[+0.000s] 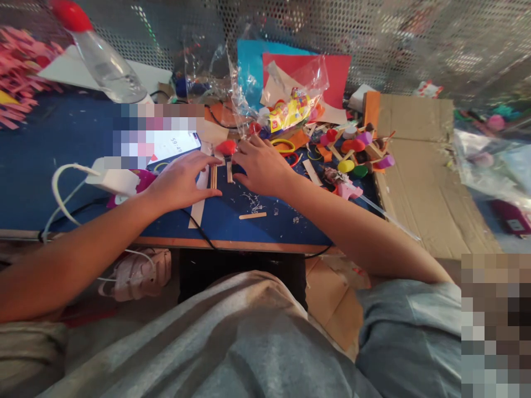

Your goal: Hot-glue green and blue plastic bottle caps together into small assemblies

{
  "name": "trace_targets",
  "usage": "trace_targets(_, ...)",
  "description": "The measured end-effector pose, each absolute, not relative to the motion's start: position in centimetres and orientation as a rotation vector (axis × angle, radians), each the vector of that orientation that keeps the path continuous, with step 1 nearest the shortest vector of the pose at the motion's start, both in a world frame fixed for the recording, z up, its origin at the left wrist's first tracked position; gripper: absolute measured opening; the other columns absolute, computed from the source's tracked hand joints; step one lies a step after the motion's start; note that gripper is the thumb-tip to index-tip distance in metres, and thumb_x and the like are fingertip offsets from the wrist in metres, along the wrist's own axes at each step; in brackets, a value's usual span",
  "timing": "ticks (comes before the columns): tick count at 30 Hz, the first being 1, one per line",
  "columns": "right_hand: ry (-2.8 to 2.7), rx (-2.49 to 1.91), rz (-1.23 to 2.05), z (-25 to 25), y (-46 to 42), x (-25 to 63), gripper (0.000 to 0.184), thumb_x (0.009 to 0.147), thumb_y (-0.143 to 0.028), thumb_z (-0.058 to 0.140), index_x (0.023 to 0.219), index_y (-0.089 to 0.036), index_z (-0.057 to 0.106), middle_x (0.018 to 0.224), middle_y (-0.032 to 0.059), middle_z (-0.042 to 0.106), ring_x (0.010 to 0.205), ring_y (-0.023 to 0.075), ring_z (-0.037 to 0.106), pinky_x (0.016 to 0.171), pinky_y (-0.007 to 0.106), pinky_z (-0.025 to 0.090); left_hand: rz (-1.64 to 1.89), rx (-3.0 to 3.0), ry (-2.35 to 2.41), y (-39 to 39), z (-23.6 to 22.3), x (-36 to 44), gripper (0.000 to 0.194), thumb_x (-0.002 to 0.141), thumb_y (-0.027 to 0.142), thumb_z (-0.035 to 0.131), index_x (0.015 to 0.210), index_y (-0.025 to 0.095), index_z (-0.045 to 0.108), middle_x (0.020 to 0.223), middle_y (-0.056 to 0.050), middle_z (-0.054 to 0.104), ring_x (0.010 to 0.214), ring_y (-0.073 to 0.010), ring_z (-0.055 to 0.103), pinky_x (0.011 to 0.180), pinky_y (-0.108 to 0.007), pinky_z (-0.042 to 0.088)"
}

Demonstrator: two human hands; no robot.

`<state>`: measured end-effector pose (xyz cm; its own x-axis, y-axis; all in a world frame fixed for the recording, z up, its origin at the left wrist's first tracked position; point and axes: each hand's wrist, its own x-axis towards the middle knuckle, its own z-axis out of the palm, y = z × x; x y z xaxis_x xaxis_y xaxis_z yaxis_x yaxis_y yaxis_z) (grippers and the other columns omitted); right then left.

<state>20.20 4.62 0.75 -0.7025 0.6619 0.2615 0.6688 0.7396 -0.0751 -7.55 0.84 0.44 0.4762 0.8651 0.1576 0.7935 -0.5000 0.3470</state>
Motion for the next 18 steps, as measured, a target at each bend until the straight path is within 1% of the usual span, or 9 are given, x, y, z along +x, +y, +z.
trace_targets(3,-2.759,-1.015,-0.064,0.6,4.5,19.2,0.034,0.113,-0.025,0.069,0.143,-0.017,0.084,0.145,0.0202,0.078,0.141,0.0435,0.064,0.120,0.062,0.054,0.526,2.490,1.458,0.8,0.1,-7.5,0.065,0.096,0.021,0.080,0.160,0.019,0.071,0.161,-0.019,0.070,0.126,-0.0394,0.080,0.112,-0.058,0.066)
trace_targets(6,-2.869,-0.914,-0.097,0.4,4.9,18.4,0.040,0.117,-0.015,0.055,0.138,-0.020,0.089,0.149,0.0191,0.078,0.143,0.0428,0.062,0.117,0.061,0.053,0.563,2.521,1.434,1.2,-0.4,-7.5,0.065,0.092,0.012,0.070,0.157,0.017,0.073,0.158,-0.020,0.071,0.140,-0.0423,0.076,0.116,-0.059,0.066)
trace_targets(8,-2.919,-0.834,-0.114,0.5,5.4,17.9,0.042,0.119,-0.016,0.051,0.129,-0.020,0.093,0.148,0.0189,0.079,0.143,0.0419,0.061,0.115,0.060,0.052,0.623,2.530,1.396,1.6,-0.5,-7.6,0.061,0.091,0.011,0.069,0.152,0.016,0.076,0.153,-0.020,0.074,0.141,-0.0424,0.075,0.116,-0.058,0.066)
trace_targets(9,-2.939,-0.806,-0.126,0.7,5.7,17.7,0.042,0.120,-0.018,0.051,0.125,-0.019,0.093,0.147,0.0191,0.079,0.142,0.0415,0.061,0.115,0.059,0.052,0.663,2.519,1.383,1.7,-0.5,-7.6,0.058,0.091,0.011,0.069,0.149,0.016,0.077,0.150,-0.019,0.075,0.134,-0.0402,0.077,0.112,-0.056,0.068)
trace_targets(11,-2.989,-0.774,-0.151,1.1,6.1,17.4,0.042,0.122,-0.022,0.052,0.121,-0.018,0.093,0.146,0.0195,0.080,0.141,0.0405,0.061,0.111,0.056,0.053,0.755,2.466,1.373,1.9,-0.3,-7.7,0.054,0.092,0.011,0.068,0.144,0.017,0.080,0.142,-0.016,0.078,0.109,-0.0314,0.082,0.102,-0.051,0.071)
trace_targets(13,-3.036,-0.761,-0.164,1.5,6.3,17.2,0.040,0.124,-0.024,0.052,0.122,-0.017,0.091,0.145,0.0196,0.081,0.140,0.0390,0.062,0.106,0.052,0.054,0.863,2.389,1.363,1.9,0.0,-7.7,0.051,0.092,0.011,0.067,0.141,0.019,0.081,0.140,-0.013,0.079,0.090,-0.0229,0.079,0.095,-0.046,0.072)
trace_targets(14,-3.051,-0.758,-0.166,1.6,6.3,17.2,0.038,0.125,-0.025,0.053,0.123,-0.017,0.090,0.145,0.0191,0.081,0.140,0.0379,0.062,0.104,0.050,0.055,0.916,2.357,1.352,1.9,0.1,-7.6,0.049,0.093,0.011,0.067,0.139,0.020,0.081,0.140,-0.012,0.081,0.089,-0.0219,0.080,0.096,-0.045,0.072)
trace_targets(15,-3.056,-0.757,-0.167,1.7,6.3,17.3,0.036,0.125,-0.025,0.054,0.125,-0.018,0.089,0.145,0.0181,0.081,0.139,0.0366,0.063,0.102,0.047,0.055,0.967,2.326,1.339,1.8,0.1,-7.5,0.047,0.094,0.013,0.067,0.137,0.021,0.081,0.140,-0.012,0.082,0.094,-0.0233,0.081,0.100,-0.046,0.072)
trace_targets(18,-3.036,-0.728,-0.167,1.6,6.2,17.5,0.033,0.126,-0.024,0.054,0.131,-0.022,0.086,0.143,0.0137,0.083,0.136,0.0327,0.065,0.101,0.044,0.055,1.067,2.213,1.305,1.9,0.0,-7.2,0.038,0.096,0.019,0.067,0.131,0.020,0.082,0.135,-0.013,0.086,0.119,-0.0312,0.083,0.112,-0.051,0.071)
